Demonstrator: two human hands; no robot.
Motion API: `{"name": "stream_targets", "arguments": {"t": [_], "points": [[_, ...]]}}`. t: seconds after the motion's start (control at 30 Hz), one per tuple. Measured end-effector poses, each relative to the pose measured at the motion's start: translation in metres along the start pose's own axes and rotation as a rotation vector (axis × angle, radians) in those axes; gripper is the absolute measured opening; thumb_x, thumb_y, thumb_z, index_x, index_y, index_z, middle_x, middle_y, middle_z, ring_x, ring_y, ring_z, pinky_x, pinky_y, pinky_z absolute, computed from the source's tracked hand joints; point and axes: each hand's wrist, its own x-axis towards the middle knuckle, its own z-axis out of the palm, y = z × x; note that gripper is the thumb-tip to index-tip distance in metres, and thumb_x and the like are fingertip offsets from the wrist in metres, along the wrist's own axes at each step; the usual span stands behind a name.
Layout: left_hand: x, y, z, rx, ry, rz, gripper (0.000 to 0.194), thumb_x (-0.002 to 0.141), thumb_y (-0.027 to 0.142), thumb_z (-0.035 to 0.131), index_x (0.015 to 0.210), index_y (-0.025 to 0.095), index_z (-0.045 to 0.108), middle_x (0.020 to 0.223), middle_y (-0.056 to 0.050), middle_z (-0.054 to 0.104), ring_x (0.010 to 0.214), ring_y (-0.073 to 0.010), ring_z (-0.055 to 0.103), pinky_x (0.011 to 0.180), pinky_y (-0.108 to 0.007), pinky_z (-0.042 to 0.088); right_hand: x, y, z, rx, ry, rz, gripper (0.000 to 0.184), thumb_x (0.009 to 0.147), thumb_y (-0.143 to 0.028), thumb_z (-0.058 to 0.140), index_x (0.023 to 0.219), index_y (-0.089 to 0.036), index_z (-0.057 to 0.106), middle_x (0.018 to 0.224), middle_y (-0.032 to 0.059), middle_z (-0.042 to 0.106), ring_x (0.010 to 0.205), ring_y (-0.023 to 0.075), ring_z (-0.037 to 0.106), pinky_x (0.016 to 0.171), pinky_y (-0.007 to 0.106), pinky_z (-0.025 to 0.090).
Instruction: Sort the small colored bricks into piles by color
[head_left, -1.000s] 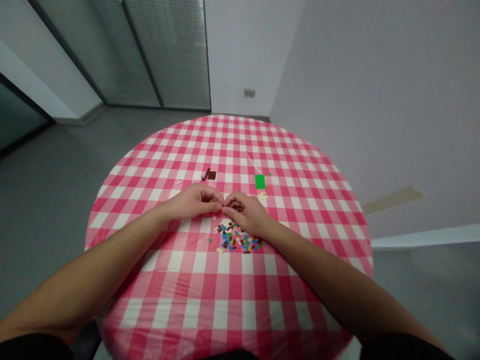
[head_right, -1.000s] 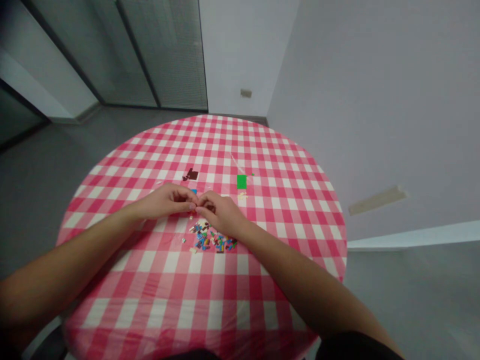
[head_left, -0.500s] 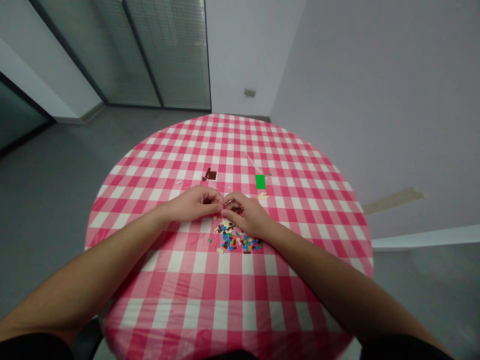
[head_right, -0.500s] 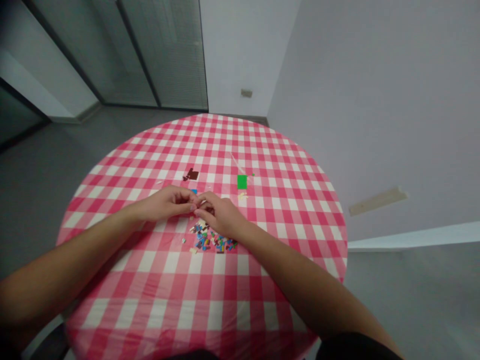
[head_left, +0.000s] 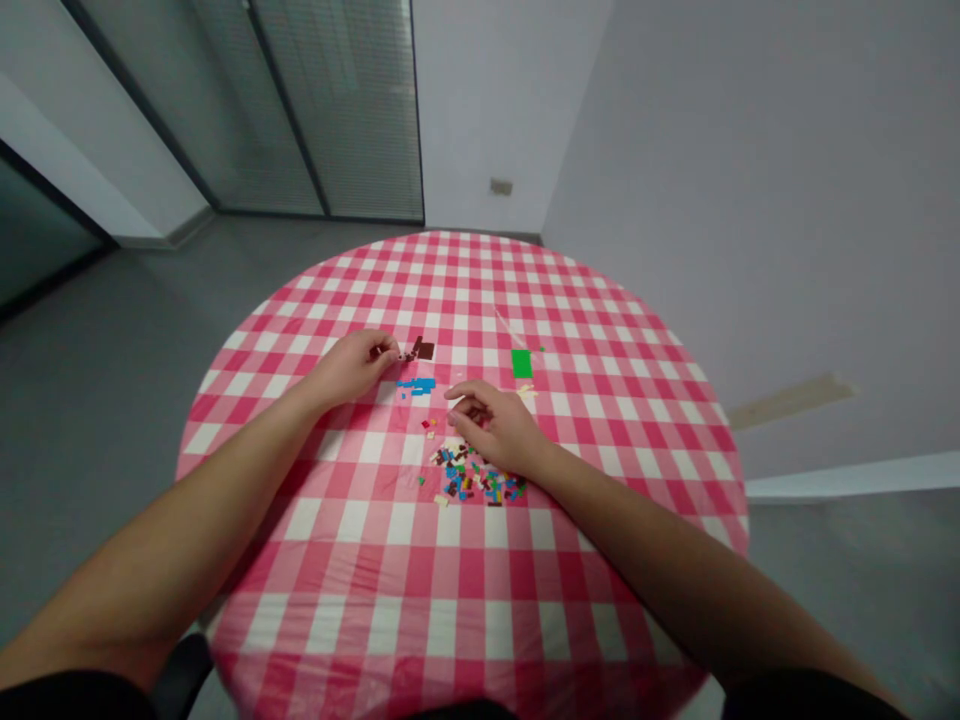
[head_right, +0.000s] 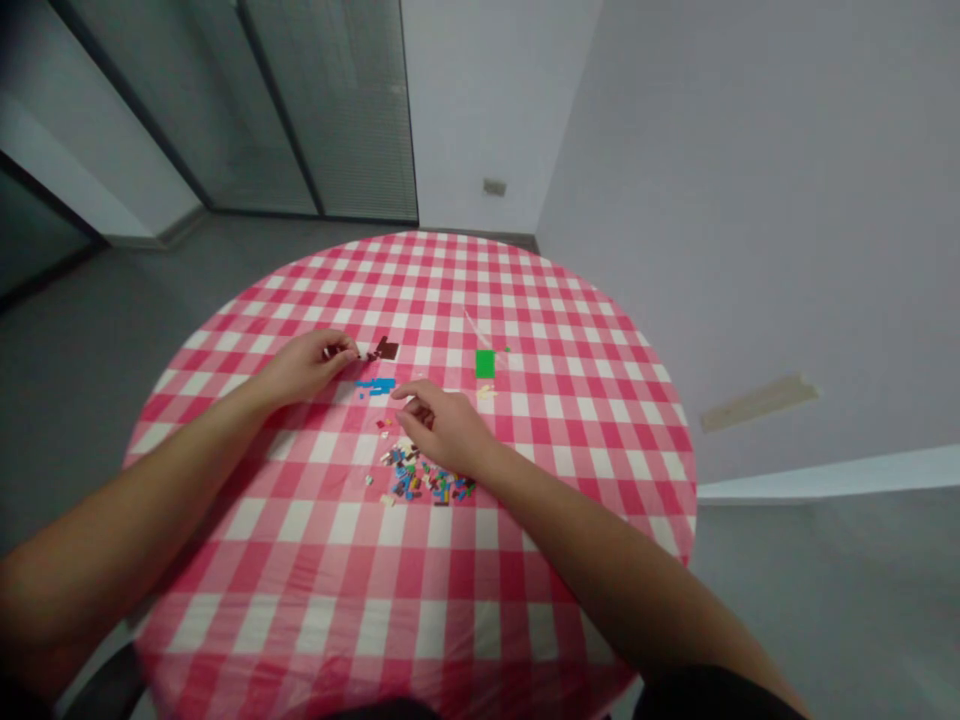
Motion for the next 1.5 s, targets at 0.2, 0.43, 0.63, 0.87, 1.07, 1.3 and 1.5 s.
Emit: {"name": "stream_targets", "arguments": {"t": [0.2,0.43,0.63,0.87,1.07,1.3,1.5], "points": [[0.006,-0.009,0.005,0.101,-0.028,0.008,0.031,0.090,0.040,0.052,0.079,0.017,0.070,0.074,-0.008,0.070,0.066,-0.0206,0.061,0.059,-0.030,0.037,-0.001,0.000,0.000,0.000,-0.006,-0.006,0.021,0.090,-0.024,0.059,0.111,-0.020,0.061,0.077,0.0018,0.070,0.065,0.0139,0.065,0.060,0.025,0.050],[0.006,-0.008,0.007,0.102,-0.012,0.016,0.032,0.088,0.039,0.052,0.078,0.016,0.072,0.068,-0.006,0.068,0.062,-0.0188,0.058,0.058,-0.028,0.036,-0.001,0.000,0.000,-0.010,-0.020,0.000,0.022,0.091,-0.025,0.058,0.112,-0.020,0.060,0.075,0.0010,0.069,0.064,0.0141,0.064,0.060,0.025,0.050],[0.006,-0.006,0.007,0.098,0.008,0.033,0.032,0.088,0.038,0.052,0.077,0.017,0.074,0.066,-0.005,0.067,0.062,-0.0189,0.058,0.059,-0.029,0.035,-0.002,0.000,0.000,-0.023,-0.019,0.009,0.023,0.091,-0.025,0.058,0.112,-0.020,0.061,0.076,0.0012,0.070,0.063,0.0135,0.064,0.058,0.024,0.049],[0.007,-0.004,0.011,0.073,0.047,-0.008,0.036,0.090,0.043,0.053,0.089,0.017,0.078,0.082,-0.009,0.075,0.072,-0.0224,0.063,0.063,-0.030,0.038,-0.001,0.000,0.000,-0.020,-0.015,0.012,0.023,0.090,-0.025,0.059,0.112,-0.019,0.062,0.076,0.0020,0.070,0.063,0.0134,0.064,0.058,0.024,0.050],[0.003,0.000,0.012,0.007,0.082,-0.046,0.036,0.091,0.043,0.054,0.100,0.016,0.076,0.088,-0.009,0.076,0.075,-0.0212,0.065,0.064,-0.029,0.041,-0.001,-0.002,-0.001,-0.027,-0.016,0.011,0.023,0.090,-0.025,0.058,0.112,-0.019,0.062,0.076,0.0019,0.071,0.063,0.0131,0.065,0.058,0.024,0.049],[0.002,0.001,0.014,-0.037,0.061,-0.054,0.033,0.085,0.039,0.062,0.104,0.015,0.074,0.078,-0.005,0.072,0.066,-0.0177,0.060,0.059,-0.026,0.040,-0.001,-0.001,-0.001,-0.048,-0.012,0.020,0.024,0.090,-0.024,0.058,0.113,-0.018,0.065,0.077,0.0028,0.072,0.064,0.0137,0.065,0.058,0.024,0.049],[0.003,0.001,0.016,-0.026,0.072,-0.036,0.031,0.086,0.038,0.059,0.100,0.016,0.076,0.079,-0.006,0.073,0.068,-0.0183,0.062,0.060,-0.027,0.040,0.002,0.003,-0.003,-0.243,-0.055,-0.041,0.024,0.091,-0.024,0.058,0.110,-0.019,0.072,0.077,0.0036,0.073,0.063,0.0142,0.062,0.062,0.027,0.048]]}}
